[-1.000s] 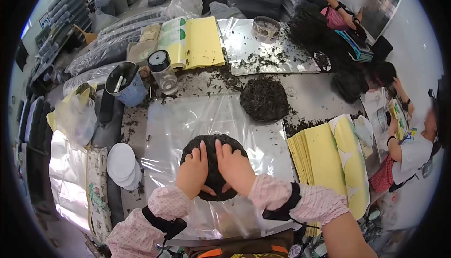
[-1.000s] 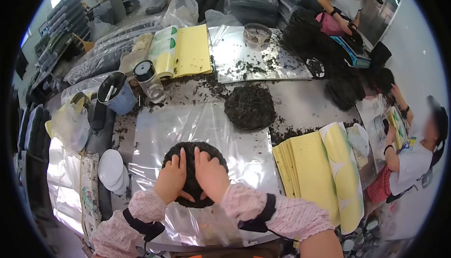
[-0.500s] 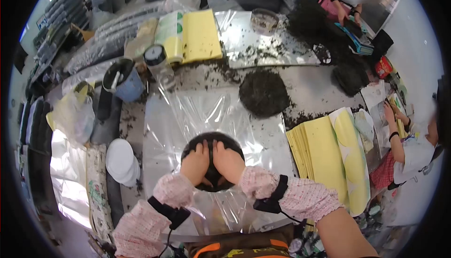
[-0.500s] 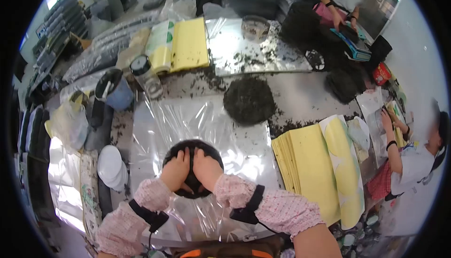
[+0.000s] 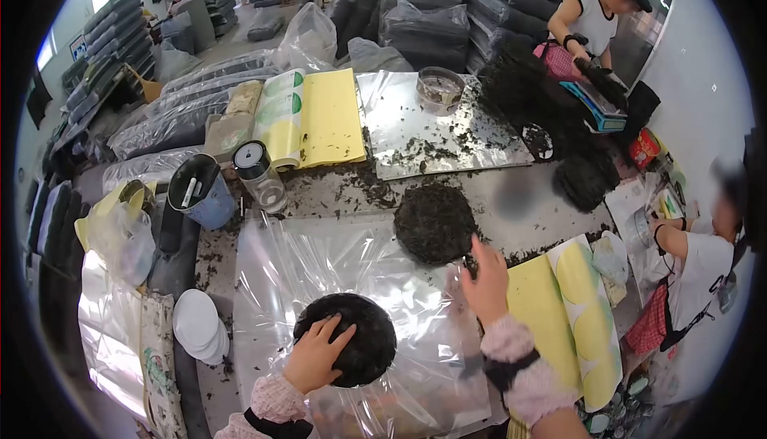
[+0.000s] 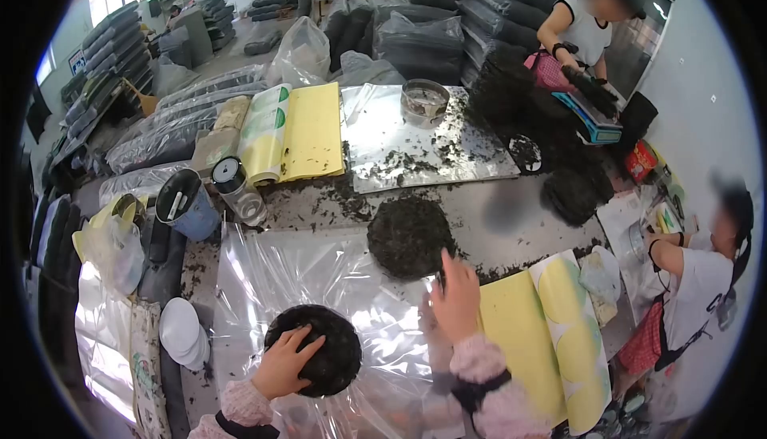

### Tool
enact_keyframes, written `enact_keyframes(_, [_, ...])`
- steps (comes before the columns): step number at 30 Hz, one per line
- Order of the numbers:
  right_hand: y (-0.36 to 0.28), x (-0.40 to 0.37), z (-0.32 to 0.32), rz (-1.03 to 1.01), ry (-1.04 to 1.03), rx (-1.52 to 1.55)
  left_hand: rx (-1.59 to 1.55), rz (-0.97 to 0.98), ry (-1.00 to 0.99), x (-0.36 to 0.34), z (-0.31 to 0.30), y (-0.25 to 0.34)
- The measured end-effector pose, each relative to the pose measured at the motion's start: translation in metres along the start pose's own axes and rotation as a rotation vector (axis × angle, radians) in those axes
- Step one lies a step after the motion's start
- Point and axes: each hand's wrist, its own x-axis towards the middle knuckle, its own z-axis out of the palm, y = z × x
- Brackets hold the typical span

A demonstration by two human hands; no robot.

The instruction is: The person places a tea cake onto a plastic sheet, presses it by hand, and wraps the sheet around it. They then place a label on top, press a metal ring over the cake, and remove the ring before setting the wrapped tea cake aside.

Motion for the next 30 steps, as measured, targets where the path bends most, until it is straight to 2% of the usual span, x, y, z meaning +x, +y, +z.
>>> enact_keyframes(1, [0.009, 0.016, 0.014, -0.22, 0.079, -0.19, 0.001, 0.005, 0.002, 0.0, 0.0, 0.0])
enact_keyframes(3, [0.044, 0.038, 0.076, -0.447, -0.275, -0.268, -0.056, 0.034, 0.027, 0.0, 0.005, -0.007])
enact_keyframes(5, [0.039, 0.062, 0.088, -0.442, -0.169, -0.268, -0.171, 0.075, 0.023, -0.006, -0.001, -0.012])
enact_keyframes(7, [-0.008, 0.055, 0.044, -0.398, -0.005, 0.02, -0.143, 0.128, 0.057, -0.015, -0.016, -0.011])
enact_keyframes(8, [-0.04, 0.052, 0.015, -0.377, 0.084, 0.157, -0.445, 0.039, 0.245, -0.019, -0.012, -0.013])
enact_keyframes(9, [-0.069, 0.026, 0.002, -0.507, 0.11, 0.146, -0.745, -0.051, 0.427, -0.026, -0.004, -0.015])
enact_keyframes(10, [-0.085, -0.008, -0.011, -0.684, -0.048, 0.141, -1.042, -0.14, 0.604, -0.031, 0.004, -0.018])
enact_keyframes(11, [-0.097, -0.053, 0.0, -0.801, -0.093, 0.135, -1.117, -0.109, 0.642, -0.032, 0.009, -0.021])
enact_keyframes(12, [-0.103, -0.094, 0.006, -0.862, -0.265, 0.13, -1.192, -0.077, 0.685, -0.032, 0.014, -0.025])
enact_keyframes(13, [-0.105, -0.127, 0.016, -0.853, -0.489, 0.15, -1.021, -0.115, 0.7, -0.03, 0.019, -0.028])
enact_keyframes(14, [-0.102, -0.144, 0.027, -0.81, -0.449, 0.078, -0.85, -0.157, 0.714, -0.028, 0.024, -0.03])
enact_keyframes(15, [-0.109, -0.139, 0.023, -0.767, -0.455, 0.164, -0.379, -0.119, 0.666, -0.029, 0.021, -0.023])
enact_keyframes(17, [-0.125, -0.11, 0.0, -0.674, -0.478, 0.336, -0.45, -0.098, 0.722, -0.028, 0.024, -0.021])
enact_keyframes(20, [-0.155, -0.072, 0.017, -0.71, -0.447, 0.256, -0.613, -0.159, 0.702, -0.029, 0.023, -0.018])
enact_keyframes(23, [-0.15, -0.077, 0.063, -0.746, -0.514, 0.126, -0.324, -0.164, 0.733, -0.024, 0.032, -0.017])
enact_keyframes(24, [-0.15, -0.078, 0.065, -0.743, -0.52, 0.125, 0.074, -0.214, 0.641, -0.023, 0.025, -0.006])
enact_keyframes(27, [-0.148, -0.076, 0.065, -0.726, -0.589, 0.072, 0.269, 0.323, 0.304, -0.005, -0.012, -0.006])
enact_keyframes(30, [-0.142, -0.08, 0.076, -0.711, -0.603, 0.04, 0.445, 0.383, 0.251, 0.019, 0.005, -0.016])
